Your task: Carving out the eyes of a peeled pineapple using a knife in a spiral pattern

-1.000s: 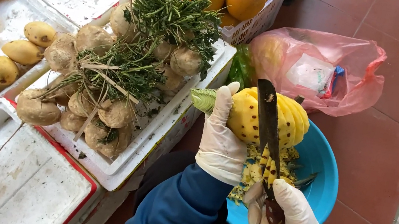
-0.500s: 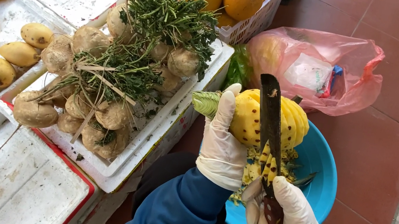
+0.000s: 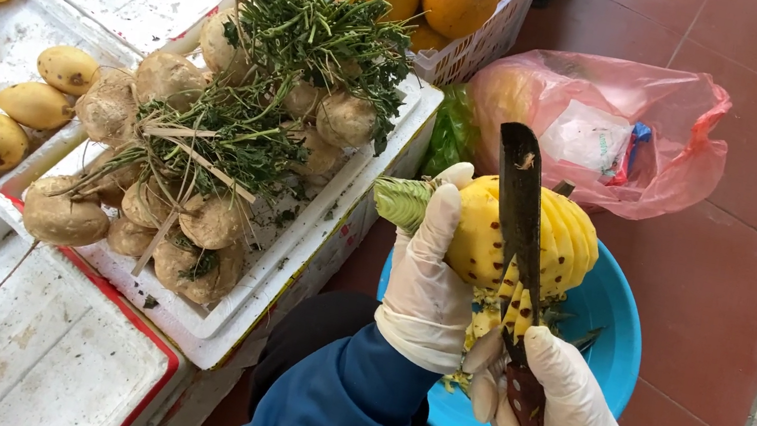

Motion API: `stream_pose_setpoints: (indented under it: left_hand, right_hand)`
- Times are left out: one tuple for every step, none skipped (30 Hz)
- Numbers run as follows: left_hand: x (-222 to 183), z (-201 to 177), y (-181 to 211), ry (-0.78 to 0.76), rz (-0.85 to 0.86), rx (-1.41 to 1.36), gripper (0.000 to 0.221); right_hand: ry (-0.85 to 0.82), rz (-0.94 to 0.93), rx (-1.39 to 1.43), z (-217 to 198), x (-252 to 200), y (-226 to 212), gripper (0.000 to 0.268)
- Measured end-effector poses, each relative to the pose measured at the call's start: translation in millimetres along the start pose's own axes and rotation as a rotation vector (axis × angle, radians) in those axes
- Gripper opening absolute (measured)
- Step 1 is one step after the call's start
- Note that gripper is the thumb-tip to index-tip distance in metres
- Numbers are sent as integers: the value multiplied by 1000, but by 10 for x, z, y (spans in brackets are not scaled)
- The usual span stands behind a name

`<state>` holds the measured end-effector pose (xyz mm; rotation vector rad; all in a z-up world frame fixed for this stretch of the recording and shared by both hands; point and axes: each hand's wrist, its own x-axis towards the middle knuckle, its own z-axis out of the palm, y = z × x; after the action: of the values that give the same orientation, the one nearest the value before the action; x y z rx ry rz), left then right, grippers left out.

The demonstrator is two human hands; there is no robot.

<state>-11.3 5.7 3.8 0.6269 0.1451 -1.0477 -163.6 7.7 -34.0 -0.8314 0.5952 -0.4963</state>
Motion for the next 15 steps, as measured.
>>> stream_pose_setpoints:
  left_hand:
    - [-22,14,2,0,-2,0,54]
    - [-44,28,4,-8,-39,-51,53]
    - [-66,44,10,-18,-76,-101,52]
    - [-57,16,-34,-18,-75,-101,52]
    - [-51,-14,-78,-69,-61,-87,50]
    - [-45,-43,-122,-120,-47,-72,48]
    - [-39,-36,-132,-123,-47,-70,48]
    - [-33,-29,-142,-137,-20,-95,45]
    - [-40,-30,-161,-148,4,-120,42]
    - [-32,-30,-144,-148,3,-120,42]
    - [-10,-22,-116,-74,26,-71,46]
    - [11,-14,-90,0,48,-22,51]
    - [53,-45,-90,0,46,-20,51]
    - [95,-75,-92,14,101,9,55]
    - [148,-93,-90,26,156,38,59]
  right_hand:
    - [2,1,0,13,5,2,67]
    - [14,-30,-15,27,10,2,68]
    - [25,-62,-29,42,19,2,70]
    - [24,-62,-29,27,43,2,70]
    - [125,-20,-13,13,63,6,71]
    - [224,23,4,-1,83,8,73]
    - [223,19,5,19,79,-14,73]
    - [222,14,-21,39,75,-36,74]
    - [223,11,-47,57,55,-52,75]
    - [225,10,-47,38,13,-55,75]
    - [128,-3,-33,23,-8,-65,75]
    - [32,-16,-18,7,-31,-74,76]
    - [34,-17,-17,46,-58,-92,76]
    - [33,-72,-11,84,-87,-110,74]
    - [31,-128,-7,124,-104,-139,73]
